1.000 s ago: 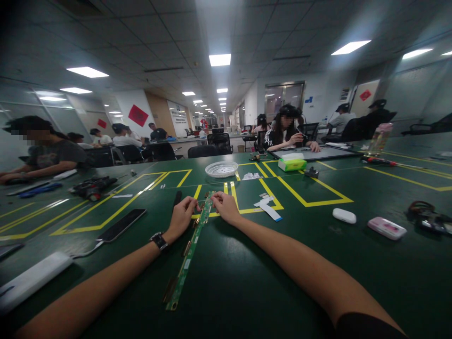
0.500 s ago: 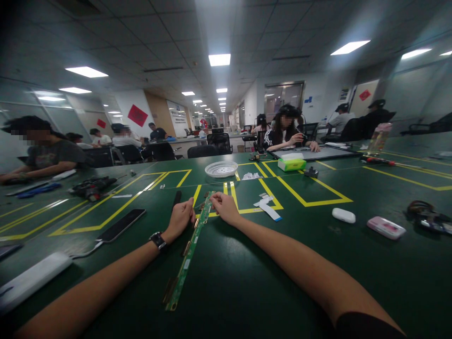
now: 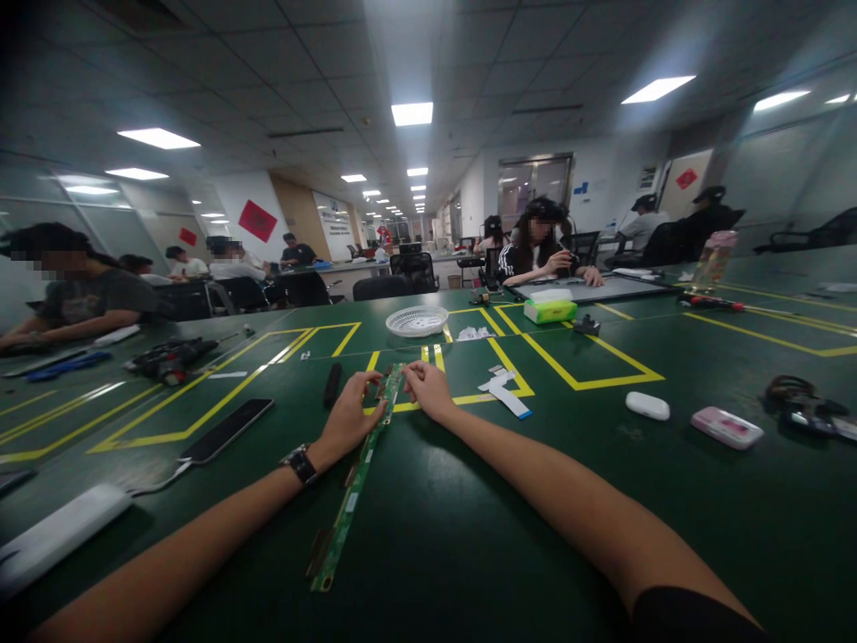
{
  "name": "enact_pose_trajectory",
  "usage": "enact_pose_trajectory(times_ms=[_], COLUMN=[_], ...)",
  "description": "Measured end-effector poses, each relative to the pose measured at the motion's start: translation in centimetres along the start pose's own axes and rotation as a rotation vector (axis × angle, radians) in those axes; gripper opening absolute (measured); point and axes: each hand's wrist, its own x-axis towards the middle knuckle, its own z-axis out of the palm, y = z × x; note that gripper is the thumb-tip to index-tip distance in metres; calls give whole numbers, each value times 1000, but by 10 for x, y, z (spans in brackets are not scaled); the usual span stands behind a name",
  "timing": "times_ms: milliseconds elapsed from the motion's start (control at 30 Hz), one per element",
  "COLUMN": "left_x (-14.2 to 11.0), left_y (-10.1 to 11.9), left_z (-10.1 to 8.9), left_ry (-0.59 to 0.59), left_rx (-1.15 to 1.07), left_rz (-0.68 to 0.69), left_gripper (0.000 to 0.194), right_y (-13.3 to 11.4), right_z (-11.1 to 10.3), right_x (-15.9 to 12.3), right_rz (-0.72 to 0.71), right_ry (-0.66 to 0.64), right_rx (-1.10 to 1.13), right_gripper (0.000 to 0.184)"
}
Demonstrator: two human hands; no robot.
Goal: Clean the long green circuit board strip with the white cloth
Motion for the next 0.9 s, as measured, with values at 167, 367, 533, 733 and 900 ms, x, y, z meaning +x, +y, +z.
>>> enact_pose_trajectory(times_ms=[167,367,533,733,900], left_x=[1,1,3,2,2], left_y=[-5,-3,-6,-8,-8], left_z=[-1,-4,-5,-5,-5], left_ry=[9,20,35,39,12], left_rx=[28,37,53,61,50], left_rz=[-18,-30,-54,-93,-130], left_gripper=[26,10,13,22,38], right_y=[1,4,3,1,-1], right_z=[1,1,1,2,3], right_x=[1,1,0,-2,-2], right_rz=[21,36,40,36,33], right_ry=[-49,-75,-91,-104,-116], right_rx=[36,58,75,69,66], right_gripper=[19,18,18,16,17])
